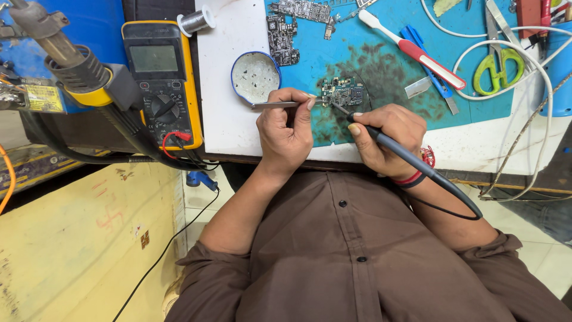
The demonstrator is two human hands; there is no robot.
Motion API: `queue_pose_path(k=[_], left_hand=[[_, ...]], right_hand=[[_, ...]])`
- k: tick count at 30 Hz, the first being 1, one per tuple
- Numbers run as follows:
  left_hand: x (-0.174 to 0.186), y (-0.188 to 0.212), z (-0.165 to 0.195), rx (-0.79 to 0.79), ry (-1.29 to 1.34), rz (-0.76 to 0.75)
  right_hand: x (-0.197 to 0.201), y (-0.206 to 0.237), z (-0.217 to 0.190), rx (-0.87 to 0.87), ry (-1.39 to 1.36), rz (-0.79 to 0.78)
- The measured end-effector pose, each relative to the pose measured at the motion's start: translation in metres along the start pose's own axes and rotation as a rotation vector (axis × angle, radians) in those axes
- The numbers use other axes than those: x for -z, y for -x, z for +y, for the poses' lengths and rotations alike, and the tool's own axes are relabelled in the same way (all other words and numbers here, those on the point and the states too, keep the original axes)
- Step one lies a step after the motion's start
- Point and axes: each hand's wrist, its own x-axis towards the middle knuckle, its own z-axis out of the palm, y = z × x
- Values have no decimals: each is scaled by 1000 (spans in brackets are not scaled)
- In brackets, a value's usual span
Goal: The person holds a small circuit board with tweezers in the left hand and uses a soldering iron in the right hand to apply heat to specific points on the board. The person repeatedly touches the iron to different locations on the board while keeping it steady with the tweezers.
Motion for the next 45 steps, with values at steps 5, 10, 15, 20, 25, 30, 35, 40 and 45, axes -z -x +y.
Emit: queue_pose_path(k=[5,10,15,20,25,30,35,40,45], left_hand=[[0,-1,0,0,4,-4],[0,0,-1,16,13,-5],[0,1,-2,4,15,-4],[0,0,-2,2,16,-12],[0,0,-2,-17,24,-4],[0,1,-2,-6,13,-6],[1,1,-2,-8,12,-6],[1,1,-1,1,15,-6],[1,1,-2,-2,19,-25]], right_hand=[[0,0,0,14,-3,2],[0,0,1,14,-4,-8],[-1,0,1,19,-4,-3],[-2,-1,1,28,-5,4],[-2,-1,1,33,-14,5],[-2,-2,1,36,-13,3],[-2,-2,0,38,-10,4],[-2,-2,-1,38,-18,3],[-2,-2,0,40,-25,1]])
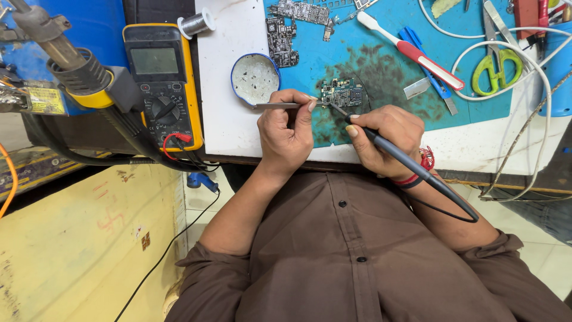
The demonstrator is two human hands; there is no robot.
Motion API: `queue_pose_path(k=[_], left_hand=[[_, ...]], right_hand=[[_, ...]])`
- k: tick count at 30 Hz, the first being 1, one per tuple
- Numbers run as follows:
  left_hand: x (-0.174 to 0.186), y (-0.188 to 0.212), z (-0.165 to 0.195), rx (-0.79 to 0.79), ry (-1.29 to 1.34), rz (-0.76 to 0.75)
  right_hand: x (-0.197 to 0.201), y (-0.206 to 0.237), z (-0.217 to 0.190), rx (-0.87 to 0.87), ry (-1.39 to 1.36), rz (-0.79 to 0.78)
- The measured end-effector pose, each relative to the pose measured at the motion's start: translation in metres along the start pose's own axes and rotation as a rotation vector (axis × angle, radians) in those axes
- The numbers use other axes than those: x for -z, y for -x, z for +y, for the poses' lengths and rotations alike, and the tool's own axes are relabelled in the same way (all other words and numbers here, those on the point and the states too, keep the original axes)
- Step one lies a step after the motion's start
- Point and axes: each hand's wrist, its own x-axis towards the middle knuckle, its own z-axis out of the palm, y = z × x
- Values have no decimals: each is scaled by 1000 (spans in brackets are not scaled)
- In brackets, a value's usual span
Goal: The person holds a small circuit board with tweezers in the left hand and uses a soldering iron in the right hand to apply heat to specific points on the board. The person repeatedly touches the iron to different locations on the board while keeping it steady with the tweezers.
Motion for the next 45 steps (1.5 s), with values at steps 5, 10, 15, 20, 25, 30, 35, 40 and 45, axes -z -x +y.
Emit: queue_pose_path(k=[5,10,15,20,25,30,35,40,45], left_hand=[[1,1,0,16,-12,-2],[-1,0,0,7,-2,26],[-1,0,0,0,-15,26],[0,-1,0,-9,-15,28],[0,-1,1,-15,-15,26],[0,0,1,-1,-23,28],[0,-1,0,-7,-7,17],[0,-1,1,-19,-11,14],[0,-1,1,-9,-4,18]], right_hand=[[0,0,-1,-6,-4,4],[1,-2,-1,5,-2,3],[1,-2,-2,3,6,-1],[1,-3,-2,8,5,-3],[1,-3,-2,7,6,-8],[1,-3,-2,12,4,-1],[1,-2,-2,3,2,5],[1,-2,-2,1,8,8],[1,-3,-2,5,6,3]])
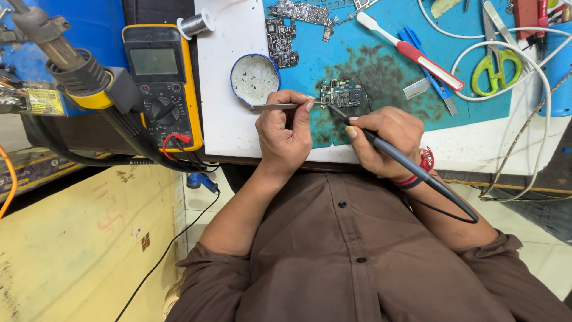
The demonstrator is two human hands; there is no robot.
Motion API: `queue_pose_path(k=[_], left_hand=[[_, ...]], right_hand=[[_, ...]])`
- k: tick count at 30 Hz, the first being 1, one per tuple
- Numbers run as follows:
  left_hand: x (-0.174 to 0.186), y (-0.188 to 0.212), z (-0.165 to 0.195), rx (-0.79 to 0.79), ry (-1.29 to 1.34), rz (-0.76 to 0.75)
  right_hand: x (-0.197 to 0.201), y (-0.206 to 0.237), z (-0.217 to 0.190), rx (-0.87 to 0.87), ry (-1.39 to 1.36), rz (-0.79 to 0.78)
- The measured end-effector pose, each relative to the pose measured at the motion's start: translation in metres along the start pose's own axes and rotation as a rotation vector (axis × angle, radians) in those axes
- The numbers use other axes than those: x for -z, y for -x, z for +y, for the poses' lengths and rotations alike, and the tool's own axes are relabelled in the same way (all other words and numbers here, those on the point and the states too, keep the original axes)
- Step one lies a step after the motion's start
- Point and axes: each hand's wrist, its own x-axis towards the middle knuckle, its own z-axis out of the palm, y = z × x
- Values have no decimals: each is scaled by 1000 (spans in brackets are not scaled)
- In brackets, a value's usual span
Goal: The person holds a small circuit board with tweezers in the left hand and uses a soldering iron in the right hand to apply heat to specific points on the board. The person repeatedly touches the iron to different locations on the board while keeping it steady with the tweezers.
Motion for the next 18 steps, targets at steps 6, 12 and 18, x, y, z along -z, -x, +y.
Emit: queue_pose_path(k=[6,12,18], left_hand=[[-1,-1,0,-1,-1,4],[-1,0,1,13,-7,4],[-1,0,0,9,-1,3]], right_hand=[[1,0,0,-2,-1,0],[1,0,1,2,-7,-2],[1,0,1,2,-17,0]])
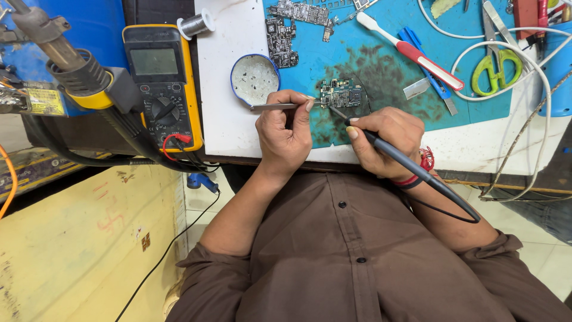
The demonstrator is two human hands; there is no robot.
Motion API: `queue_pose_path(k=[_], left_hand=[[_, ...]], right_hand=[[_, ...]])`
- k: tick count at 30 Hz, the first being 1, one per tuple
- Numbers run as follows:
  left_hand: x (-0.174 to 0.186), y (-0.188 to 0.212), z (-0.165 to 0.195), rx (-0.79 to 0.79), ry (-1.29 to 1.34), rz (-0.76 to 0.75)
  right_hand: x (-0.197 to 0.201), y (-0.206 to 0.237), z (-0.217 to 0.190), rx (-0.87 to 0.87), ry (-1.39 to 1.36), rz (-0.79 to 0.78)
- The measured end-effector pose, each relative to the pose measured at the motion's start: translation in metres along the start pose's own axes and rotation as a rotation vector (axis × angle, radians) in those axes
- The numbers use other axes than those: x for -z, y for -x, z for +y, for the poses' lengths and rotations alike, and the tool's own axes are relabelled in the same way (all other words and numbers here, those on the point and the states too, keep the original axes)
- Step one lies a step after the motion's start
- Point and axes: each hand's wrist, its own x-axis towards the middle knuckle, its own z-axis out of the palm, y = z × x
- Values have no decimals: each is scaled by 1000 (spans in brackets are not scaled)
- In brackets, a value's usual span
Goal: The person holds a small circuit board with tweezers in the left hand and uses a soldering iron in the right hand to apply heat to specific points on the board. The person repeatedly touches the iron to different locations on the board while keeping it steady with the tweezers.
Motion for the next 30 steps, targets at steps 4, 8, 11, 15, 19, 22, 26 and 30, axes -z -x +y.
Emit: queue_pose_path(k=[4,8,11,15,19,22,26,30], left_hand=[[0,0,0,13,21,-7],[0,0,0,10,22,-4],[0,0,1,3,11,0],[0,-1,0,-6,0,6],[0,-1,0,4,-2,5],[-1,-1,0,16,9,9],[-1,-1,-1,-8,10,4],[-1,0,-1,8,14,-2]], right_hand=[[0,0,0,0,13,4],[0,0,0,-4,0,-3],[0,-1,0,0,8,-3],[0,-2,0,8,7,-3],[0,-2,0,5,-2,-11],[1,-2,0,4,0,-10],[1,-3,-1,3,-4,-8],[1,-3,-1,5,0,-10]])
